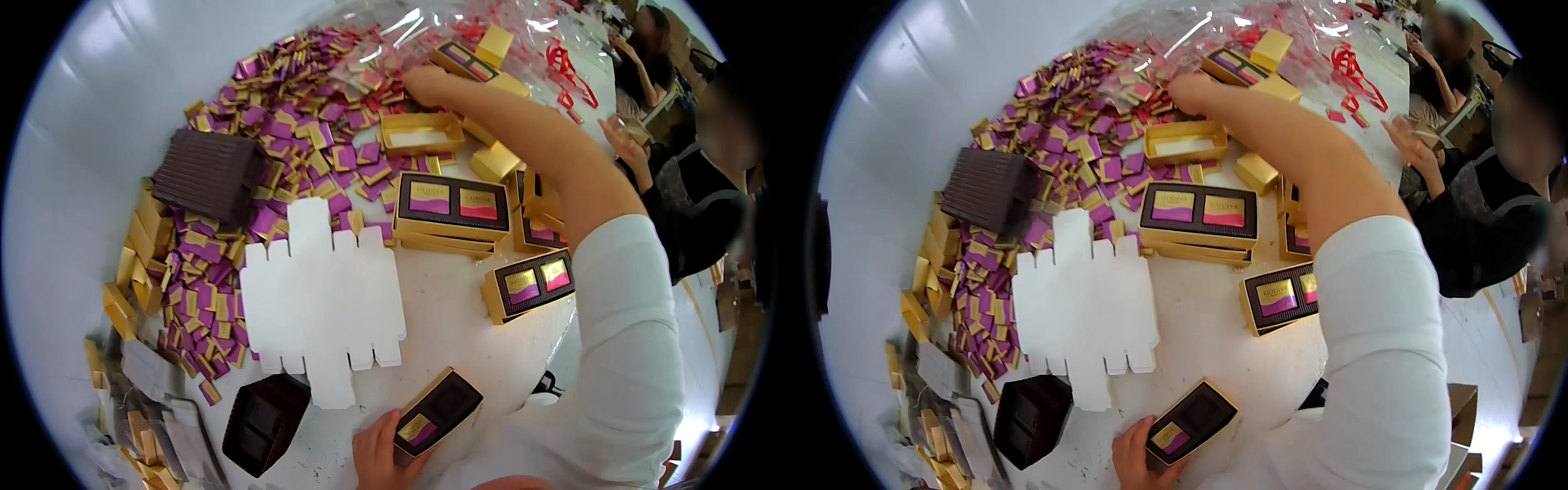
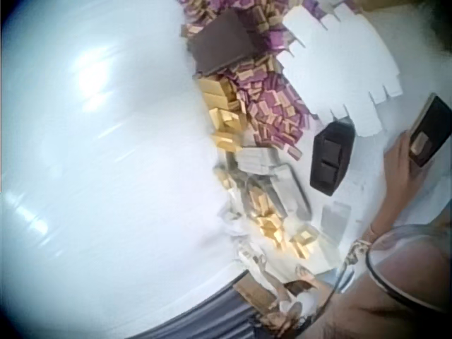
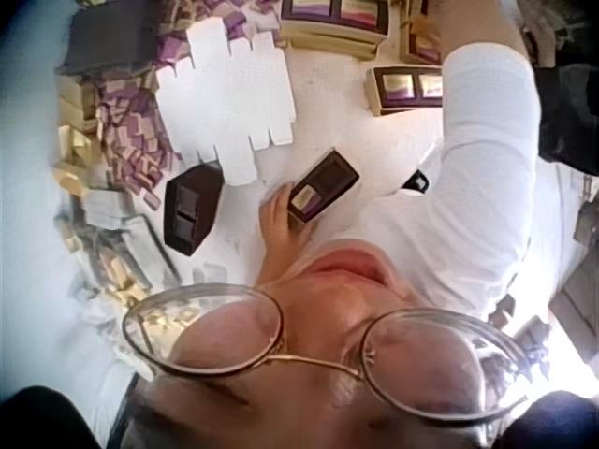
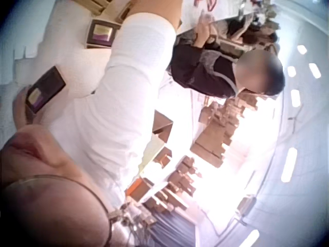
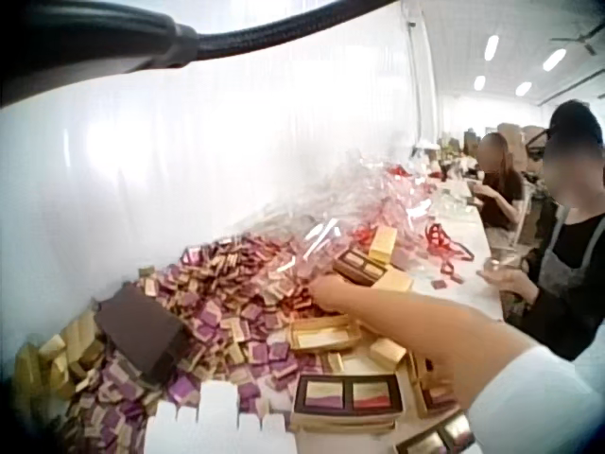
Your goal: The person assembles small cosmetic compacts by placing two colored inserts into a black plastic tray and then closing it with a gold-colored lid. The person repeats this process multiple times, stacking the finished compacts on the table.
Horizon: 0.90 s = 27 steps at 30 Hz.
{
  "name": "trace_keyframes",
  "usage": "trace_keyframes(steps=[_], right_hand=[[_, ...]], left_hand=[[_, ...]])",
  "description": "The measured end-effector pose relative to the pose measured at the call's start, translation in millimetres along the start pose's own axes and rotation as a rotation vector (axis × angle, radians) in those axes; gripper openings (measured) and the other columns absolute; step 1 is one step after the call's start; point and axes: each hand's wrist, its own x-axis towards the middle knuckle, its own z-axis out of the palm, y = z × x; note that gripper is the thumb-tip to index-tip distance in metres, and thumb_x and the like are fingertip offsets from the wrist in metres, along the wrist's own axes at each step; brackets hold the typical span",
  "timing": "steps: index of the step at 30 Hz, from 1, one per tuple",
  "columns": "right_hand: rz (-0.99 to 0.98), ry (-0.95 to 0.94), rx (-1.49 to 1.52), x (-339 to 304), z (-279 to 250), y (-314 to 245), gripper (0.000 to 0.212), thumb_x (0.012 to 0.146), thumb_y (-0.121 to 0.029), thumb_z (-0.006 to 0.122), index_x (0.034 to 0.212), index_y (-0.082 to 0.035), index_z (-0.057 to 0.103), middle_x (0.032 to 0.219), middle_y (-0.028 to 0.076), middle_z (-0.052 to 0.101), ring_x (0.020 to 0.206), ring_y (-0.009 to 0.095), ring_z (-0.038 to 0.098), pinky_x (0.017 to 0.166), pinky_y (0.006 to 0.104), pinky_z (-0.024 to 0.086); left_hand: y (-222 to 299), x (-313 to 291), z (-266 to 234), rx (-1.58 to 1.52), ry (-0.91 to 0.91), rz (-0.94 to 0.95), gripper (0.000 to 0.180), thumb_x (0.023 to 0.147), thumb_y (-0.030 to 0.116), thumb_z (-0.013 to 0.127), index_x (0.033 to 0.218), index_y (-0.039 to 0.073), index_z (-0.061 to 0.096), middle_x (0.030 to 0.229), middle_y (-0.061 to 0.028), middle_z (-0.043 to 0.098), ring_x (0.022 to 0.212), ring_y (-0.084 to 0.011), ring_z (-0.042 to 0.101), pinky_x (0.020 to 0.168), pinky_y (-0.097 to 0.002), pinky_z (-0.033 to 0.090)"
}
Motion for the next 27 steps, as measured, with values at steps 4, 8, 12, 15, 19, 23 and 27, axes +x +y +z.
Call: trace_keyframes(steps=[4, 8, 12, 15, 19, 23, 27], right_hand=[[-0.178, -0.028, 0.087, -19.3, -55.8, 9.7, 0.028, 0.074, -0.008, 0.062, 0.102, -0.004, 0.059, 0.095, 0.016, 0.064, 0.085, 0.026, 0.064, 0.063, 0.0403, 0.050], [-0.309, -0.017, 0.893, -101.5, -112.1, -8.3, 0.046, 0.075, -0.006, 0.059, 0.119, -0.007, 0.047, 0.072, 0.009, 0.062, 0.058, 0.013, 0.060, 0.050, 0.0259, 0.046], [-0.515, -0.157, 1.328, -204.3, -119.7, -45.1, 0.027, 0.081, -0.006, 0.060, 0.108, -0.005, 0.058, 0.076, 0.002, 0.061, 0.063, 0.006, 0.057, 0.056, 0.0219, 0.047], [-0.358, -0.395, 1.590, -273.5, -90.7, -53.0, 0.030, 0.087, -0.006, 0.059, 0.117, -0.005, 0.056, 0.098, 0.004, 0.061, 0.081, 0.005, 0.055, 0.069, 0.0219, 0.047], [-0.519, -0.122, 1.302, -335.2, -45.2, -77.8, 0.032, 0.089, -0.003, 0.055, 0.121, -0.002, 0.054, 0.098, 0.006, 0.063, 0.081, 0.013, 0.057, 0.074, 0.0252, 0.046], [-0.444, -0.106, 1.314, -374.4, -15.8, -107.9, 0.041, 0.082, 0.000, 0.063, 0.122, -0.002, 0.054, 0.092, 0.009, 0.063, 0.077, 0.015, 0.057, 0.072, 0.0261, 0.047], [-0.417, 0.050, 1.259, -397.5, -1.6, -130.8, 0.050, 0.074, -0.001, 0.070, 0.121, 0.000, 0.053, 0.089, 0.011, 0.058, 0.077, 0.021, 0.055, 0.072, 0.0300, 0.047]], left_hand=[[-4.2, -4.8, 4.0, -0.023, 0.004, 0.026, 0.077, 0.061, 0.032, 0.081, 0.126, 0.003, 0.050, 0.113, -0.0170, 0.056, 0.095, -0.0360, 0.053, 0.082, -0.0439, 0.042], [-1.6, 4.9, 3.5, -0.018, 0.093, 0.050, 0.061, 0.066, 0.031, 0.078, 0.117, 0.005, 0.057, 0.106, -0.0137, 0.060, 0.089, -0.0311, 0.055, 0.078, -0.0420, 0.043], [-10.0, -4.7, -3.9, 0.052, -0.035, 0.036, 0.077, 0.064, 0.034, 0.079, 0.125, 0.001, 0.047, 0.113, -0.0143, 0.056, 0.097, -0.0302, 0.054, 0.082, -0.0412, 0.040], [-5.8, 2.2, -2.8, 0.038, -0.037, 0.027, 0.075, 0.064, 0.032, 0.079, 0.124, 0.000, 0.047, 0.114, -0.0159, 0.055, 0.101, -0.0313, 0.053, 0.083, -0.0415, 0.040], [-7.5, 4.1, 2.6, 0.041, 0.035, 0.082, 0.074, 0.061, 0.029, 0.081, 0.123, 0.002, 0.050, 0.113, -0.0152, 0.056, 0.098, -0.0314, 0.054, 0.081, -0.0392, 0.040], [-2.9, 4.3, 3.5, 0.060, 0.084, 0.099, 0.073, 0.063, 0.029, 0.080, 0.123, 0.002, 0.049, 0.113, -0.0127, 0.057, 0.096, -0.0265, 0.055, 0.078, -0.0363, 0.040], [-0.7, -0.9, 3.3, 0.088, 0.115, 0.111, 0.074, 0.063, 0.027, 0.080, 0.124, 0.001, 0.048, 0.114, -0.0147, 0.056, 0.099, -0.0290, 0.055, 0.083, -0.0376, 0.040]])
